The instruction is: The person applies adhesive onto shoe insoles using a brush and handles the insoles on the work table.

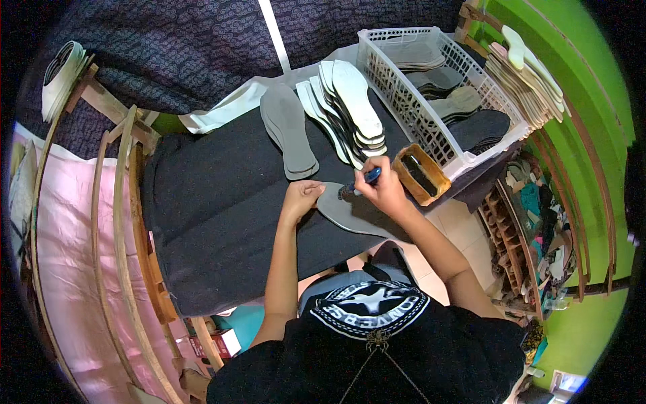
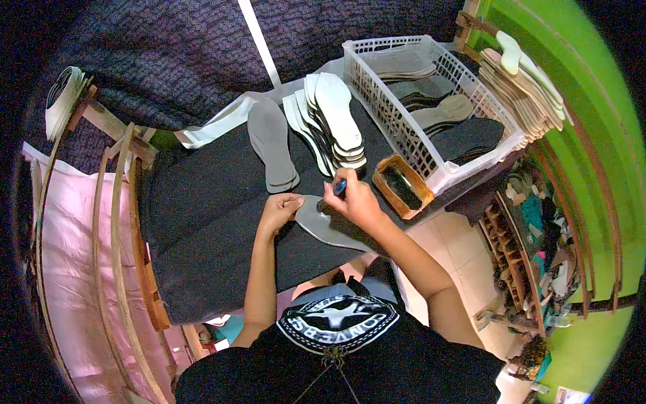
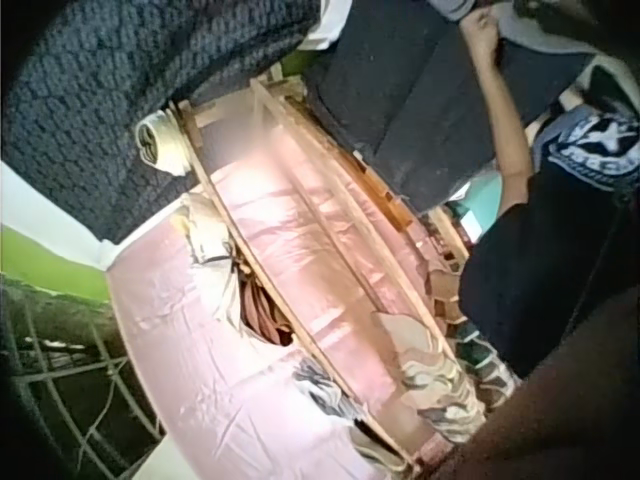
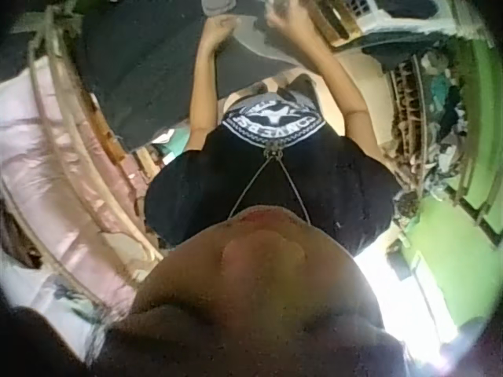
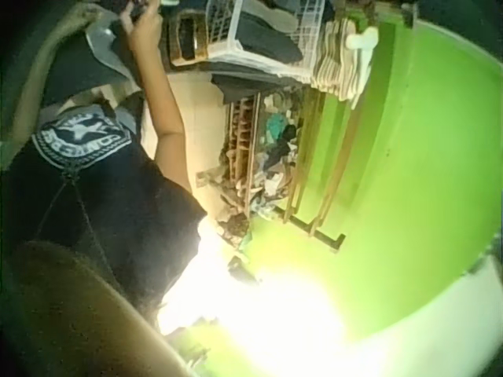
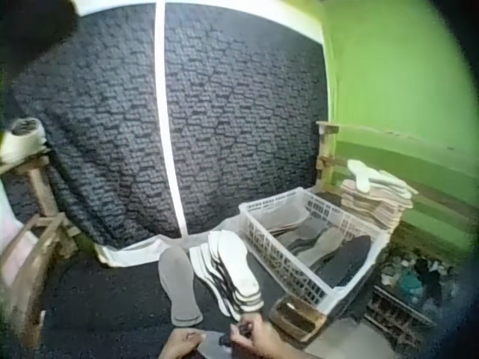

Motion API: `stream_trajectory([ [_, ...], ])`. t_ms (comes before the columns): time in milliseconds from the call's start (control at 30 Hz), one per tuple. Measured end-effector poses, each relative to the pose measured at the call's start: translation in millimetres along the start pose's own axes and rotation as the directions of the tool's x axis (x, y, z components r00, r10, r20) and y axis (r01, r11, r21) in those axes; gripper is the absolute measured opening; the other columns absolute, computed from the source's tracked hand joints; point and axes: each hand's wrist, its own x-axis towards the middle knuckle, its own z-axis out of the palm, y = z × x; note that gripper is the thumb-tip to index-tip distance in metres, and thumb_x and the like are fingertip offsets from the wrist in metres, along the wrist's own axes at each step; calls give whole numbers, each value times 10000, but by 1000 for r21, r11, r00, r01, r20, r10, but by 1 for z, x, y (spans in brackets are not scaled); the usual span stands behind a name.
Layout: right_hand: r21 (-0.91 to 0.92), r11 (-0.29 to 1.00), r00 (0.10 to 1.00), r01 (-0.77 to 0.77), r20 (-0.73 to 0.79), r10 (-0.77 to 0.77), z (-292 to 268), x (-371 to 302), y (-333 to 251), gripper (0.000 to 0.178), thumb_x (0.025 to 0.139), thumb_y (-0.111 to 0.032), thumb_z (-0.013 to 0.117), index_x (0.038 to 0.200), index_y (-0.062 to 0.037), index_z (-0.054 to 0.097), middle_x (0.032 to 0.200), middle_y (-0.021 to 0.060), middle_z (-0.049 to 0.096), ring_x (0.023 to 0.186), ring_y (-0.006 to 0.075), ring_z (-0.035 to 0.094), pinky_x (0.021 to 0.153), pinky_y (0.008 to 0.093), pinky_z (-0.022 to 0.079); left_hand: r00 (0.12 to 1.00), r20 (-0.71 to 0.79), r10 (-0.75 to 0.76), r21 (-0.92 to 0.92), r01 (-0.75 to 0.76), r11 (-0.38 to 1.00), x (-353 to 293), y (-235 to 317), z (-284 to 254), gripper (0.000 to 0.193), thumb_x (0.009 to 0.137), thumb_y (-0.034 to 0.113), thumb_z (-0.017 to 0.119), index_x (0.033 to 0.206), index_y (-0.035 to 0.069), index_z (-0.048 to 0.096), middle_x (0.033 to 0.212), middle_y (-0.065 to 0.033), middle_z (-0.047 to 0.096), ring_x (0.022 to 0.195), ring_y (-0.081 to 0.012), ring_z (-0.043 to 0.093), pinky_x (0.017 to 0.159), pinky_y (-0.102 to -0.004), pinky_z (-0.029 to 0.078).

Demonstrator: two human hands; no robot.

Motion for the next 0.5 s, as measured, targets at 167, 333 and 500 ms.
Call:
stream_trajectory([
  [167,25,998,998,51,-27,-50,-35,-28,10,338,677,-111,621,872,-28,358,602,102,496,497,223,531,455,299,423,1000,10,16,-19,-16,1000,-2,2,2,200,754,137,555,860,-32,573,672,-27,576,532,-58,491,466,-178,378],
  [333,-21,997,997,68,45,-67,-63,-37,-4,309,678,-111,606,863,-34,370,596,103,486,498,225,533,453,303,420,999,-27,25,57,-23,998,-4,-3,-2,201,755,154,557,863,-14,581,657,-5,564,505,-45,453,443,-173,348],
  [500,-3,999,998,36,56,-36,-42,-6,-17,320,694,-170,609,879,-41,383,581,99,492,460,254,524,423,326,413,988,-38,147,149,-140,979,-5,18,2,184,753,123,553,849,-32,576,614,4,542,484,-37,432,432,-181,344],
])
